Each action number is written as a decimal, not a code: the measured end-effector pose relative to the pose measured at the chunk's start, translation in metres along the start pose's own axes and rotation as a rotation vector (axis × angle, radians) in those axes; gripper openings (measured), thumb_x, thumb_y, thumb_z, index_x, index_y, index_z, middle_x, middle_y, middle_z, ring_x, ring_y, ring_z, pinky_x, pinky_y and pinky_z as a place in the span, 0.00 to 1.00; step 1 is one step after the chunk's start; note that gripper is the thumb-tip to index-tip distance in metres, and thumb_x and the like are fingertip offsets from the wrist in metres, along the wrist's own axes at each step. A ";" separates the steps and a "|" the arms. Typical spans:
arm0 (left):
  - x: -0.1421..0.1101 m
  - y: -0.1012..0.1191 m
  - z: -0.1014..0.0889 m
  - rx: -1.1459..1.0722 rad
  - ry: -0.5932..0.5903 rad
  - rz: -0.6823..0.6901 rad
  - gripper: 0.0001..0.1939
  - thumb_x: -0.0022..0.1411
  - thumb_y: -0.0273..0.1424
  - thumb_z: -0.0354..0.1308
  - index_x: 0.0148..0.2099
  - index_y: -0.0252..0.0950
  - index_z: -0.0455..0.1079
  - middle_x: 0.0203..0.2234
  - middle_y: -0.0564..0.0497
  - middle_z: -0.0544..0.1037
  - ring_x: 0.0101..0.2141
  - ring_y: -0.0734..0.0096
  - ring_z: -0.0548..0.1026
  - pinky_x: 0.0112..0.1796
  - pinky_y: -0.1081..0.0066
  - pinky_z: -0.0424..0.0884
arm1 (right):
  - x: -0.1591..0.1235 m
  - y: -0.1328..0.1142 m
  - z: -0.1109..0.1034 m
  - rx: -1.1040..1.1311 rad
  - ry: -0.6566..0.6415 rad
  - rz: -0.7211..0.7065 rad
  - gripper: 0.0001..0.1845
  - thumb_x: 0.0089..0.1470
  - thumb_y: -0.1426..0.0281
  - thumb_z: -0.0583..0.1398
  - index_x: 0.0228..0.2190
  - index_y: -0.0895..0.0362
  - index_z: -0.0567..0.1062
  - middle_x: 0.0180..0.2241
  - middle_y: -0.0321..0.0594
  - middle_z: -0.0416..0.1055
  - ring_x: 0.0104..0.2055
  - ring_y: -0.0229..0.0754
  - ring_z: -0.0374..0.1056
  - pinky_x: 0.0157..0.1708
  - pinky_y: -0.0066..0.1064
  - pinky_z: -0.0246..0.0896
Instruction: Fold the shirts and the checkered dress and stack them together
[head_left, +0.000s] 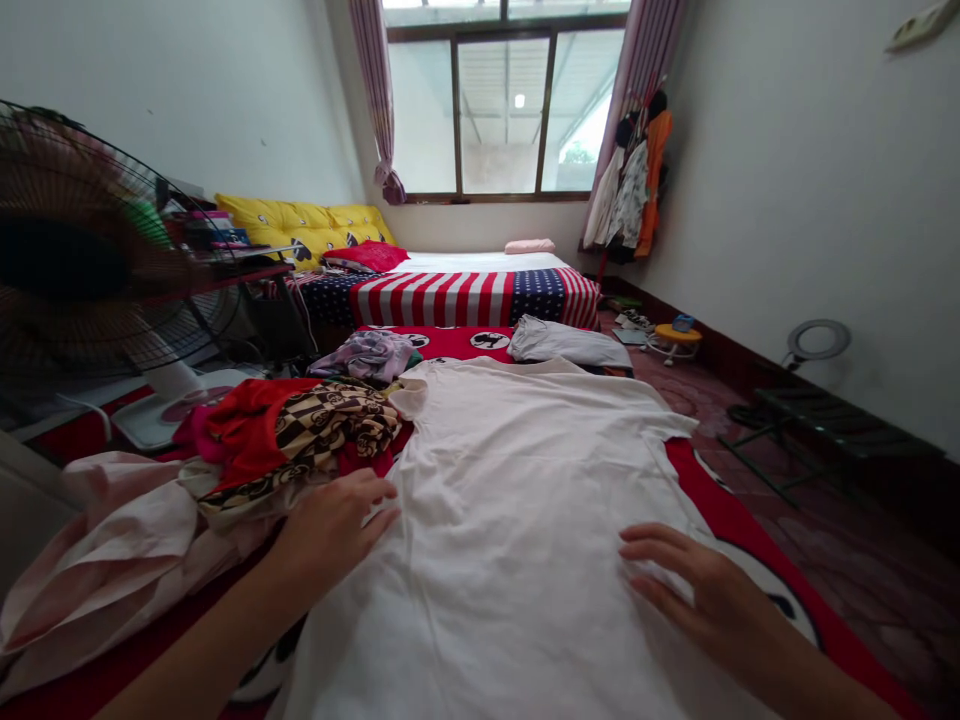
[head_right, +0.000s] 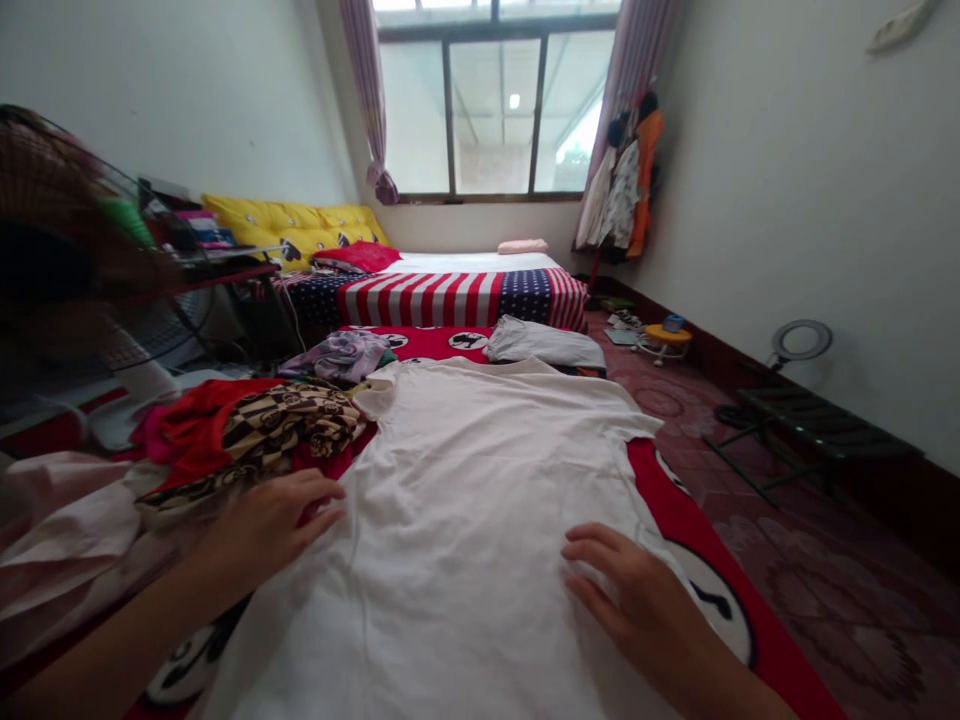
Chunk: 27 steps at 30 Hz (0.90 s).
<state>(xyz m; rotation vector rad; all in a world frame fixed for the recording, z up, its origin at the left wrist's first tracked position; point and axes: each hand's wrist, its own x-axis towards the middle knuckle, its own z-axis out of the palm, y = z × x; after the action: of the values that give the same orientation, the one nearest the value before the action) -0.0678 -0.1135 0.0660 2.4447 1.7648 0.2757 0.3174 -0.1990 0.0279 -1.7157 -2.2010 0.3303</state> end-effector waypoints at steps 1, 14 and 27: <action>0.010 0.014 0.002 -0.054 0.021 0.080 0.14 0.63 0.35 0.50 0.43 0.38 0.75 0.39 0.47 0.77 0.39 0.62 0.75 0.40 0.67 0.67 | 0.008 0.001 0.001 -0.007 0.033 0.004 0.15 0.59 0.62 0.53 0.40 0.51 0.77 0.49 0.42 0.71 0.49 0.45 0.70 0.50 0.37 0.66; 0.114 0.071 0.098 -0.044 0.054 0.245 0.34 0.63 0.50 0.48 0.66 0.41 0.55 0.66 0.37 0.48 0.65 0.48 0.43 0.61 0.47 0.40 | -0.003 0.082 0.007 -0.545 0.040 0.398 0.35 0.55 0.49 0.50 0.52 0.61 0.72 0.57 0.58 0.63 0.60 0.61 0.58 0.54 0.57 0.56; 0.122 0.049 0.103 -0.393 0.241 0.083 0.33 0.67 0.39 0.44 0.68 0.29 0.44 0.65 0.40 0.53 0.64 0.65 0.50 0.62 0.62 0.50 | 0.168 -0.041 0.047 -0.238 -0.049 -0.085 0.36 0.60 0.51 0.48 0.64 0.54 0.52 0.67 0.42 0.40 0.68 0.48 0.36 0.63 0.54 0.36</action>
<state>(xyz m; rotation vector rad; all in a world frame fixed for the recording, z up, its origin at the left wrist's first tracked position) 0.0372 -0.0118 -0.0153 2.2724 1.5090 0.8682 0.2254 -0.0454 0.0196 -1.7399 -2.4230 0.0930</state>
